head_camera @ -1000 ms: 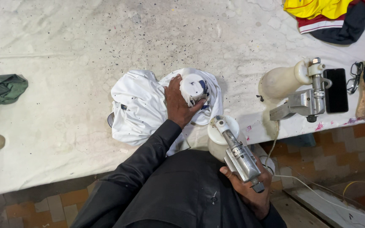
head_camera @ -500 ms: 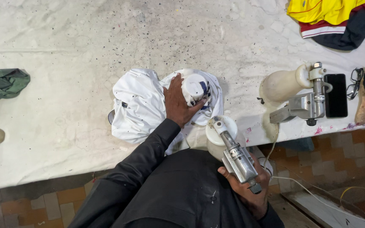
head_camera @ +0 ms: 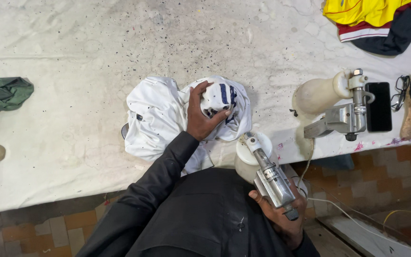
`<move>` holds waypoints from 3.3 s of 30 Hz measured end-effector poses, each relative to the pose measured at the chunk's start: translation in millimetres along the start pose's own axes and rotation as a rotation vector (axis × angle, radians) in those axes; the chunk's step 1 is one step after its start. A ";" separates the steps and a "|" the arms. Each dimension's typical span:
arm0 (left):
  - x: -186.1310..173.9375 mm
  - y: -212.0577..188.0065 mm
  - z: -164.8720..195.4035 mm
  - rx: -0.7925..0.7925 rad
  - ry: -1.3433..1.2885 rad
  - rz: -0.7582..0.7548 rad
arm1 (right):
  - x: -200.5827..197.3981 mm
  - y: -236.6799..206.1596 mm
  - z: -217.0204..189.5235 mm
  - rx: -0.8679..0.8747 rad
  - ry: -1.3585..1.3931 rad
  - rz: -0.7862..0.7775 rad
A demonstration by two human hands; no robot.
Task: The person holds a white cap with dark stains on a white cloth on the table and directs a handheld steam gun at the cap, rotating and repositioning it with the other hand to treat different areas. They continue steaming and turning the cap throughout the episode.
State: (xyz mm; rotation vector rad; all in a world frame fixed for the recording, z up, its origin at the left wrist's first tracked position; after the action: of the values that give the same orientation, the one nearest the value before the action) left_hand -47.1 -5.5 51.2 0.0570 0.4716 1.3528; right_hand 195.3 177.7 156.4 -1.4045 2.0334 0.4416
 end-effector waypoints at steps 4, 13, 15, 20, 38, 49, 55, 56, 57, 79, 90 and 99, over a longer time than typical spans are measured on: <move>18.6 5.6 7.2 0.036 0.125 0.142 | 2.6 0.1 4.6 -0.029 -0.042 0.009; 19.0 1.7 -0.1 0.013 0.081 0.136 | 6.8 -1.7 9.9 -0.171 -0.190 0.018; 18.6 3.1 0.5 0.130 0.204 0.120 | 8.0 -1.6 11.0 -0.174 -0.210 0.022; 19.3 1.4 -4.7 0.091 0.211 0.116 | 7.6 0.6 11.3 -0.156 -0.183 0.035; 13.2 5.4 -19.8 -0.078 0.331 -0.101 | -1.9 1.0 -0.6 -0.055 -0.079 -0.006; 15.5 3.9 -16.2 -0.042 0.354 -0.023 | 5.8 -1.8 7.8 -0.199 -0.172 0.028; 18.6 4.5 -2.7 -0.073 0.399 0.029 | 8.6 -3.7 13.0 -0.241 -0.172 0.008; 18.5 4.7 -0.5 -0.063 0.406 0.041 | 9.2 -3.9 14.0 -0.220 -0.123 0.000; 18.3 5.2 1.2 -0.052 0.412 0.052 | 9.8 -4.0 13.7 -0.239 -0.134 0.009; 22.7 -1.9 -1.5 0.068 0.347 0.126 | 12.4 -4.6 17.4 -0.210 -0.125 -0.008; 25.1 -5.9 -7.7 0.116 0.328 0.156 | 6.8 -2.7 10.2 0.004 -0.054 0.017; 26.2 -9.8 -14.1 0.224 0.335 0.165 | 4.6 -2.5 6.3 0.006 -0.061 0.036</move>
State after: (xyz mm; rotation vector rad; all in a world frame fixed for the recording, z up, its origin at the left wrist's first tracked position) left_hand -39.5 13.8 27.7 0.0541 0.9169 1.4730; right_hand 198.4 177.2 148.8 -1.3371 2.0120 0.4878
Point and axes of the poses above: each hand's wrist, its own y-axis towards the middle knuckle, its own x-axis out of the palm, z = x × y, the point moved 4 cm from there along y, towards the middle knuckle, and after that the axes turned 2 degrees about x, right-handed, at the moved point
